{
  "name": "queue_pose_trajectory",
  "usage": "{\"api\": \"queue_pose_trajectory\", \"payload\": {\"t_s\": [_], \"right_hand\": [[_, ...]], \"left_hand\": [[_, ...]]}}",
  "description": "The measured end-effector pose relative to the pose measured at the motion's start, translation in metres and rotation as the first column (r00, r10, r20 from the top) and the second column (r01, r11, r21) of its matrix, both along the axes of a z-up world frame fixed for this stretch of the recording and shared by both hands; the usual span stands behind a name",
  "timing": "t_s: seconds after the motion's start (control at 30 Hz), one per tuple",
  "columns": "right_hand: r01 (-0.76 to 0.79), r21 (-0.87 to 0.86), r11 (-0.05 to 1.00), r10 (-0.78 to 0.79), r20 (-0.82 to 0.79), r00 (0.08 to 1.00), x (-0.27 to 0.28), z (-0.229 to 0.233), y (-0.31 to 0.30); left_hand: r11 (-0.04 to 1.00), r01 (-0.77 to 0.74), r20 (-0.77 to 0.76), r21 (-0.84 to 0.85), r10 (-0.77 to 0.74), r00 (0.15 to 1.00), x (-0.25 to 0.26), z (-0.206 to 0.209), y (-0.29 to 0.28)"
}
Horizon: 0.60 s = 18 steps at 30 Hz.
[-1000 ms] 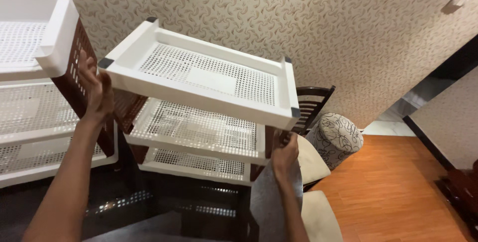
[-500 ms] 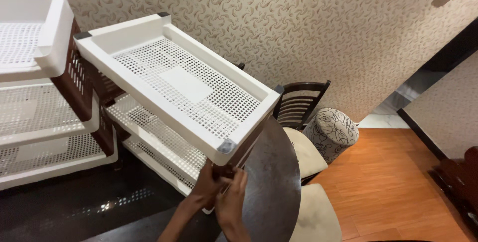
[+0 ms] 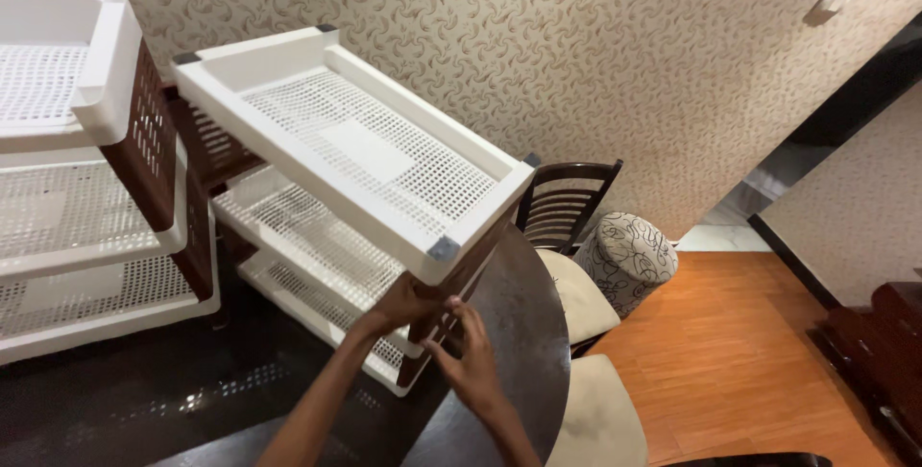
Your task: The person disassembles a three-tier plastic storage rack by removing the white trays and brown side panels, then reassembles it by placing the trays back and snapping the side panels into place. The process is performed by hand on a round dining table.
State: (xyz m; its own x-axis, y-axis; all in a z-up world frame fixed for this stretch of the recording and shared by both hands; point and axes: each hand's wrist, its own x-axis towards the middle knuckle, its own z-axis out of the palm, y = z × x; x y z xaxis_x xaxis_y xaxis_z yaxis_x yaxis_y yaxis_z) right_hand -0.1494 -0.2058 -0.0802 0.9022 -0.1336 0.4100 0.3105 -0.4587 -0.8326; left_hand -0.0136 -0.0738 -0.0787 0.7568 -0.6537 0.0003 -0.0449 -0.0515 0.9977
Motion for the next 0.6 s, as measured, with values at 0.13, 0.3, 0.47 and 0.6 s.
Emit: {"api": "queue_pose_trajectory", "payload": {"t_s": [0.13,0.3,0.47,0.6], "right_hand": [[-0.116,-0.129,0.985,0.082,-0.243,0.967,0.016,0.048,-0.028],[0.511,-0.654,0.558,-0.023,0.603,0.797,0.080,0.131,-0.022],[0.050,-0.852,0.521,0.236,0.200,0.951,0.144,0.142,0.013],[0.060,-0.823,0.565,0.280,0.259,0.924,0.168,0.116,0.010]], "left_hand": [[0.998,0.037,-0.010,0.049,-0.037,0.999,0.031,-0.014,0.013],[0.989,0.072,0.049,0.130,-0.079,0.996,0.062,-0.006,0.038],[0.986,-0.131,0.126,0.106,0.117,0.985,0.068,-0.004,0.031],[0.821,-0.541,0.222,0.181,0.502,0.836,0.048,-0.015,0.002]]}}
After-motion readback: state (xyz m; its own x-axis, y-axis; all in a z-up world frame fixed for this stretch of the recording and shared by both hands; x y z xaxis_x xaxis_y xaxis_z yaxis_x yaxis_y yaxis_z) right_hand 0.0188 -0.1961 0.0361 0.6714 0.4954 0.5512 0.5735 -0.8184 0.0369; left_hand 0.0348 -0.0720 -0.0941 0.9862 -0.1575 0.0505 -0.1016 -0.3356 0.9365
